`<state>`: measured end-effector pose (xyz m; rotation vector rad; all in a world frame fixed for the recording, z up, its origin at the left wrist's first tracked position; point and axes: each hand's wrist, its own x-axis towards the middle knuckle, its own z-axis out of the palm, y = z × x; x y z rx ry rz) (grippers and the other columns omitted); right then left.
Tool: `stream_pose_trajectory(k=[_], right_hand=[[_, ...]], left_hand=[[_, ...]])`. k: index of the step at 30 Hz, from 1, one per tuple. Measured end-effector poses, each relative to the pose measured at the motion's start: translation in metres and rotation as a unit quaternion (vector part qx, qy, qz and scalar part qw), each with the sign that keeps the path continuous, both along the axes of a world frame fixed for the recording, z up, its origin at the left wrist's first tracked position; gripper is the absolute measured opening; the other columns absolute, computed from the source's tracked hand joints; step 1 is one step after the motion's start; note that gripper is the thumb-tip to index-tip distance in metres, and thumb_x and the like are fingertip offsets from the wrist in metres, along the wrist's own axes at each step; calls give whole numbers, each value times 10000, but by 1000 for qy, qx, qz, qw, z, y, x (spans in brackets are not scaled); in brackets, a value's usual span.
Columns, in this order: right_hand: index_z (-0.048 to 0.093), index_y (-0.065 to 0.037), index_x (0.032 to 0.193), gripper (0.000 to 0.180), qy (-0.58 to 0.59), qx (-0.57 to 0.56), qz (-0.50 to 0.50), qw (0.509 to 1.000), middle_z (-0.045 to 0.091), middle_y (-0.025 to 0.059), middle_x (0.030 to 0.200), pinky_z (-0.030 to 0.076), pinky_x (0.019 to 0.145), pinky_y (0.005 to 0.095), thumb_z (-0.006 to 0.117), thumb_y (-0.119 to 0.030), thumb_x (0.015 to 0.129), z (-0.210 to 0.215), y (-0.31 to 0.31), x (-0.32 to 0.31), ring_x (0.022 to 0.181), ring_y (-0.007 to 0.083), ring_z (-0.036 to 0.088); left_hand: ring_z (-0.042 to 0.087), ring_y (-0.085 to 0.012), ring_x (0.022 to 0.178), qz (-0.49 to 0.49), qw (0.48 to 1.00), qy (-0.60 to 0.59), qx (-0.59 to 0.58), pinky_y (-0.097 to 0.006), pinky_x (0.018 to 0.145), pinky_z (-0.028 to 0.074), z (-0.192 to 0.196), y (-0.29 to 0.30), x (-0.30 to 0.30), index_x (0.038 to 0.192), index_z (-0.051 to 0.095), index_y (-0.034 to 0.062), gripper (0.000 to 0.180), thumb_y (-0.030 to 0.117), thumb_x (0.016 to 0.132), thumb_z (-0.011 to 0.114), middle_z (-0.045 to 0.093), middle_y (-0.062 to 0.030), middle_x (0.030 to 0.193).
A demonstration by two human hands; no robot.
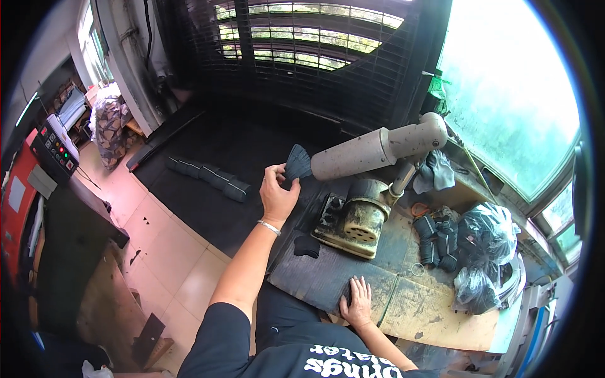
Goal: Grinding and inspecting black shoe components using a bench-mounted machine.
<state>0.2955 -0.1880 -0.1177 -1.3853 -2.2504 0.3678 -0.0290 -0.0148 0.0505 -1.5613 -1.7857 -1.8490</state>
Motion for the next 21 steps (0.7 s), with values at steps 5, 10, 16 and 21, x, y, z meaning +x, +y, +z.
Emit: stream_pose_trajectory(k=[5, 10, 16, 21], right_hand=[[462, 38, 1414, 662, -1, -16, -2, 1000, 495, 222, 1457, 238, 1203, 556, 664, -227, 841, 0, 2, -1, 1445, 415, 365], [456, 41, 1422, 672, 3, -10, 2, 1000, 494, 222, 1458, 232, 1205, 556, 663, -227, 841, -3, 3, 0, 1446, 416, 364], [452, 42, 1426, 674, -1, -8, 2, 1000, 490, 221, 1464, 219, 1210, 554, 658, -228, 843, -4, 2, 0, 1447, 416, 360], [450, 41, 1428, 673, -1, -11, -2, 1000, 487, 219, 1469, 219, 1210, 553, 652, -230, 845, -6, 1, 1, 1449, 414, 359]], left_hand=[[603, -196, 751, -21, 1000, -17, 14, -325, 723, 527, 2, 12, 13, 1026, 513, 62, 440, 25, 709, 815, 660, -82, 1006], [606, -207, 755, -25, 999, -12, 33, -331, 725, 530, 9, 14, 19, 1022, 512, 61, 436, 17, 706, 810, 671, -82, 1020], [610, -201, 761, -26, 999, -20, 37, -328, 730, 532, 8, 12, 24, 1010, 522, 59, 418, 13, 708, 807, 667, -80, 1005], [621, -185, 779, -36, 997, -49, 46, -315, 747, 529, 8, 4, 26, 1040, 556, 49, 407, 12, 719, 804, 646, -73, 958]])
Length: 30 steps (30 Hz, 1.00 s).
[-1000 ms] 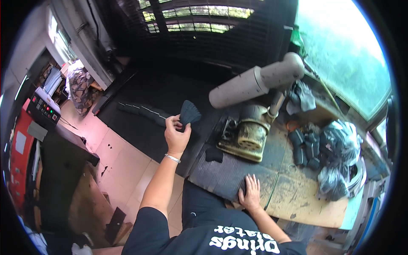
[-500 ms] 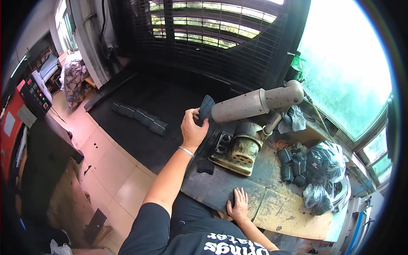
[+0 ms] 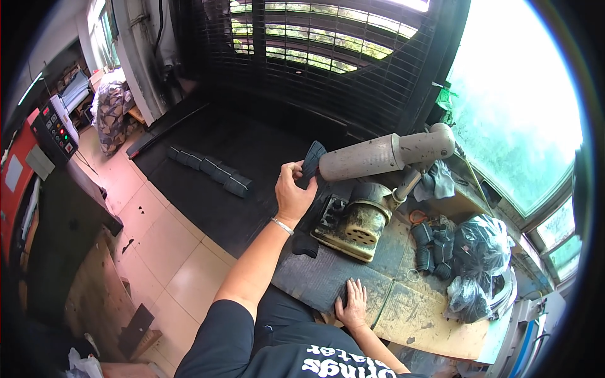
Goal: Grinding and inspecting black shoe components using a bench-mounted machine.
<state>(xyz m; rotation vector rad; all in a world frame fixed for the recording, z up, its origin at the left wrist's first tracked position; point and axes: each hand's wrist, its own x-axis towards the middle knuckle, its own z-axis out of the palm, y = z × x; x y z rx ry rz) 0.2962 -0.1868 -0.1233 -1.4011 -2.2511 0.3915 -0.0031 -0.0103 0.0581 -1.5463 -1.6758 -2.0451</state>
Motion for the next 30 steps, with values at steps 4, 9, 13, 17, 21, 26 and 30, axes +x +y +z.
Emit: stream_pose_trajectory(k=[4, 9, 13, 17, 21, 26, 30], right_hand=[[445, 40, 1431, 676, -1, 0, 1, 1000, 488, 219, 1469, 221, 1209, 552, 653, -233, 848, 0, 0, 0, 1450, 411, 358], [447, 38, 1431, 671, -5, 2, 2, 1000, 488, 220, 1469, 223, 1209, 552, 652, -233, 852, 0, 0, -1, 1451, 409, 357], [443, 39, 1436, 674, -7, 1, 3, 1000, 486, 221, 1470, 225, 1209, 548, 650, -232, 854, -1, 0, 0, 1449, 408, 360], [441, 42, 1438, 677, -3, 2, 2, 1000, 485, 222, 1470, 228, 1209, 544, 649, -225, 852, -1, 0, 0, 1447, 411, 362], [446, 42, 1434, 672, -6, 2, 3, 1000, 487, 222, 1468, 231, 1208, 542, 648, -220, 849, 1, 0, -1, 1446, 412, 363], [449, 43, 1430, 666, -6, 6, 3, 1000, 494, 225, 1458, 239, 1204, 543, 648, -216, 849, 0, 0, -1, 1437, 416, 374], [450, 42, 1428, 663, -11, 9, 4, 1000, 499, 229, 1448, 241, 1203, 544, 648, -214, 849, 1, -1, -1, 1432, 416, 381]], left_hand=[[624, -183, 784, 3, 1000, -11, -12, -311, 759, 527, -1, -7, -2, 1069, 570, 40, 419, 14, 723, 805, 640, -73, 947], [625, -173, 809, -3, 1000, -26, 9, -310, 786, 526, -8, -10, -5, 1058, 552, 25, 415, 6, 730, 806, 650, -91, 967], [625, -170, 826, -5, 999, -32, 27, -310, 801, 528, -10, -14, -7, 1027, 518, 27, 410, -6, 735, 804, 672, -119, 1027], [623, -161, 854, -14, 998, -44, 33, -305, 817, 528, -13, -17, -9, 1017, 488, 29, 416, -20, 744, 798, 679, -150, 1100], [616, -146, 872, -20, 997, -61, 43, -299, 822, 528, -16, -19, -12, 1030, 484, 29, 422, -34, 750, 793, 674, -153, 1118], [608, -138, 891, -31, 995, -74, 51, -292, 843, 522, -19, -23, -15, 1041, 482, 29, 423, -44, 758, 787, 660, -156, 1150], [602, -137, 913, -49, 992, -97, 58, -290, 867, 516, -20, -28, -15, 1048, 481, 30, 421, -50, 766, 784, 645, -161, 1174]])
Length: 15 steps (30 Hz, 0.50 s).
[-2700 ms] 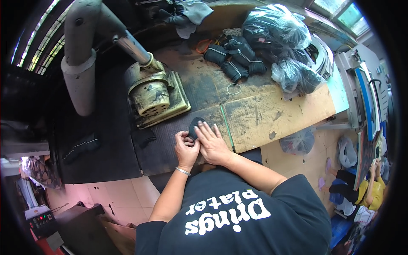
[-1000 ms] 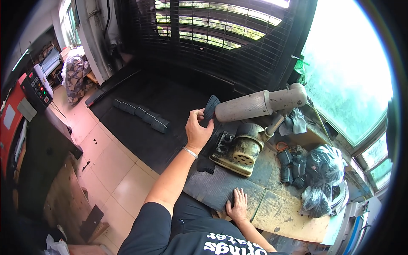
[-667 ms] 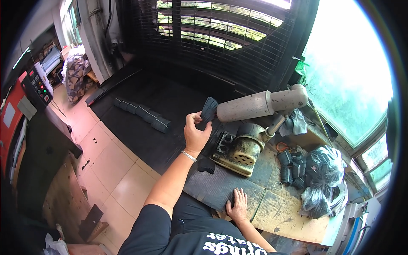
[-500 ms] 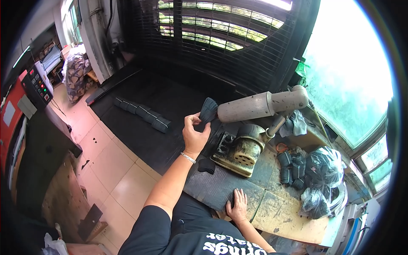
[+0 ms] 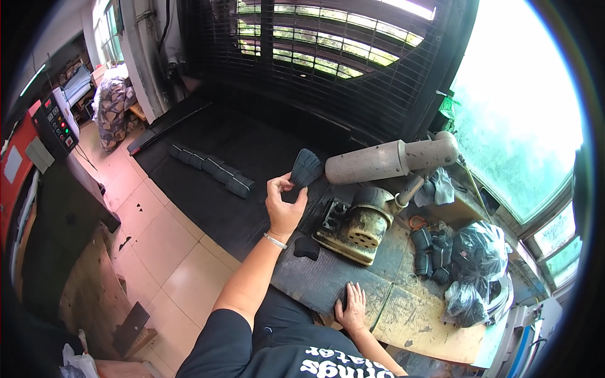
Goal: Grinding and inspecting black shoe components using a bench-mounted machine.
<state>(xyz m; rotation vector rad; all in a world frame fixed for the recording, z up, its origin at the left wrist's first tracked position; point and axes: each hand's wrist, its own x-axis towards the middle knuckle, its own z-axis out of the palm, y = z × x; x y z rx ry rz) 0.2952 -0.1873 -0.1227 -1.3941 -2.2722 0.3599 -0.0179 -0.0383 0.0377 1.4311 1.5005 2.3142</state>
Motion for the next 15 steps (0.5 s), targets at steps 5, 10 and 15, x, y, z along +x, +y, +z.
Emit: stream_pose_trajectory(k=[5, 10, 15], right_hand=[[447, 43, 1429, 665, -3, -1, 1, 1000, 498, 228, 1447, 244, 1201, 546, 649, -215, 850, 0, 0, 0, 1429, 415, 385], [443, 41, 1431, 667, -3, -4, 2, 1000, 491, 225, 1455, 244, 1201, 545, 649, -216, 852, 0, 0, 0, 1432, 412, 380], [422, 36, 1450, 682, -2, -9, 3, 1000, 479, 232, 1465, 251, 1198, 544, 643, -195, 847, 2, 0, 0, 1436, 425, 373]], left_hand=[[603, -140, 925, -13, 1000, -1, -6, -291, 876, 515, -4, -6, -1, 1053, 481, 30, 425, -57, 765, 781, 641, -163, 1175], [606, -144, 930, -22, 1000, 3, -20, -296, 877, 516, -8, -6, -1, 1051, 482, 29, 421, -52, 766, 781, 641, -163, 1178], [614, -152, 916, -9, 999, 25, -39, -304, 866, 524, -8, -1, 1, 1043, 488, 25, 413, -23, 766, 791, 655, -164, 1160]])
